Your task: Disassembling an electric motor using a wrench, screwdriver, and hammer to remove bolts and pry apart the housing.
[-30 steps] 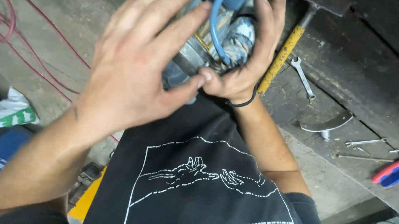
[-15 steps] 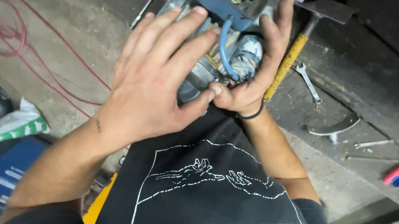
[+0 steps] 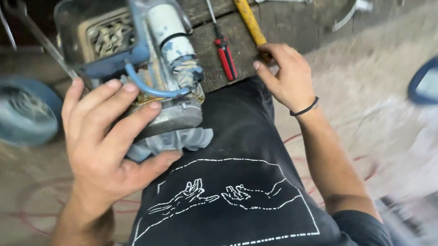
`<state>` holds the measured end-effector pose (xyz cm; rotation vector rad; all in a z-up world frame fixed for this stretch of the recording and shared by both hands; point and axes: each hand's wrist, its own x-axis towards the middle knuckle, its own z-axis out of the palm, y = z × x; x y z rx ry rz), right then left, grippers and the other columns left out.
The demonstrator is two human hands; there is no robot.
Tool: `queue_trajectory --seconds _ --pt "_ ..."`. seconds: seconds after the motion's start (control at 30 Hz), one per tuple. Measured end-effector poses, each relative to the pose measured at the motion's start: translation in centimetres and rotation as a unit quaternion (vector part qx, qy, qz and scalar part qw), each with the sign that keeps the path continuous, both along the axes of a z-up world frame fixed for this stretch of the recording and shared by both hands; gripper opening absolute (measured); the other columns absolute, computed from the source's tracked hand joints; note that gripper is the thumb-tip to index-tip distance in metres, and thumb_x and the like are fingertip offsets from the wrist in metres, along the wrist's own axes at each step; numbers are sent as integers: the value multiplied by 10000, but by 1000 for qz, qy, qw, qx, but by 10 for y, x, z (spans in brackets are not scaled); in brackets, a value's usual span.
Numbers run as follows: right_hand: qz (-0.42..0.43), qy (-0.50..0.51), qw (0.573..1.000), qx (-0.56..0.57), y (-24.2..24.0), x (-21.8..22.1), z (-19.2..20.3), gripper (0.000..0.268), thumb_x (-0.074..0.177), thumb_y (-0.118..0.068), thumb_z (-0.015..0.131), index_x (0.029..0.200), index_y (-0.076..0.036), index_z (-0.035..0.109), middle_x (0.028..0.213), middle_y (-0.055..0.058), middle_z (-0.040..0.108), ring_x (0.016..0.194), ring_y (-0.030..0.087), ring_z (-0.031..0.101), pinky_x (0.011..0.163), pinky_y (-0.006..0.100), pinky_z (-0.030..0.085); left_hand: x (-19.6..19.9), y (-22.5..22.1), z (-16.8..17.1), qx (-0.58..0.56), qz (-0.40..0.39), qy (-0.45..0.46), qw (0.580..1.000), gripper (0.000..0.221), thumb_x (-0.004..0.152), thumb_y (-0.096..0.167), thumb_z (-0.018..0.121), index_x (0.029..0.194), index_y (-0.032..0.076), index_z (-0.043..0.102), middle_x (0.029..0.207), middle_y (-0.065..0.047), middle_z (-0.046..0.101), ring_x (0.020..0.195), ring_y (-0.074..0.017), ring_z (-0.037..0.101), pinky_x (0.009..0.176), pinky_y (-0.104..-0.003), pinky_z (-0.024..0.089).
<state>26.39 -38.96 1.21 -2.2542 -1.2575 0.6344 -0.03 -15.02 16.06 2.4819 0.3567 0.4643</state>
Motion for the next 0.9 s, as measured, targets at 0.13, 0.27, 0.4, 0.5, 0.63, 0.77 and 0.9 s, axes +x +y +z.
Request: queue_trajectory --seconds 0.13,0.27,0.4,0.5,0.63,0.77,0.9 --pt "-10 -20 994 -103 -13 -38 -4 402 1009 -391 603 1270 -87 629 1134 158 701 1010 397 671 836 498 518 9 6 -8 -21 -20 -31 999 550 892 582 623 1088 92 779 1147 -203 644 1172 -411 612 1164 -591 260" --pt "-27 -8 992 -121 -9 -62 -9 391 980 -384 615 1268 -120 632 1049 138 696 991 387 674 841 502 524 4 4 -17 -38 -23 -36 998 559 900 609 592 1138 138 777 1201 -183 626 1209 -393 613 1215 -561 170" --pt "-49 -44 990 -123 9 -59 -14 643 954 -522 647 1433 -119 502 1161 128 705 1029 364 697 757 507 556 6 4 -18 -56 -22 -44 997 550 913 608 569 1135 141 757 1272 -160 606 1253 -364 599 1233 -555 148" --pt "-17 -94 987 -130 24 -55 -35 891 902 -604 717 1543 -96 364 1074 118 716 896 334 733 617 480 566 6 1 -21 -51 -15 -45 998 557 910 604 562 1121 129 762 1256 -158 601 1253 -366 585 1229 -547 169" --pt "59 -87 987 -118 34 -51 -62 875 812 -334 688 1557 -62 317 907 114 720 716 403 715 532 521 527 -3 2 -28 -55 -5 -43 998 569 882 594 592 1121 106 761 1260 -188 628 1282 -392 582 1242 -620 209" --pt "39 25 987 -155 37 -14 36 630 833 -387 546 1432 -201 486 1035 131 740 966 361 720 789 514 534 3 0 -18 -69 28 -49 996 643 878 624 586 1135 55 735 1250 -215 658 1248 -427 620 1216 -605 238" --pt "51 -110 958 261 -6 11 77 406 949 -393 702 1110 -20 696 970 137 723 861 305 696 802 435 543 3 12 0 -103 39 -118 987 545 986 495 526 1155 10 706 1257 -217 680 1258 -428 620 1179 -575 359"
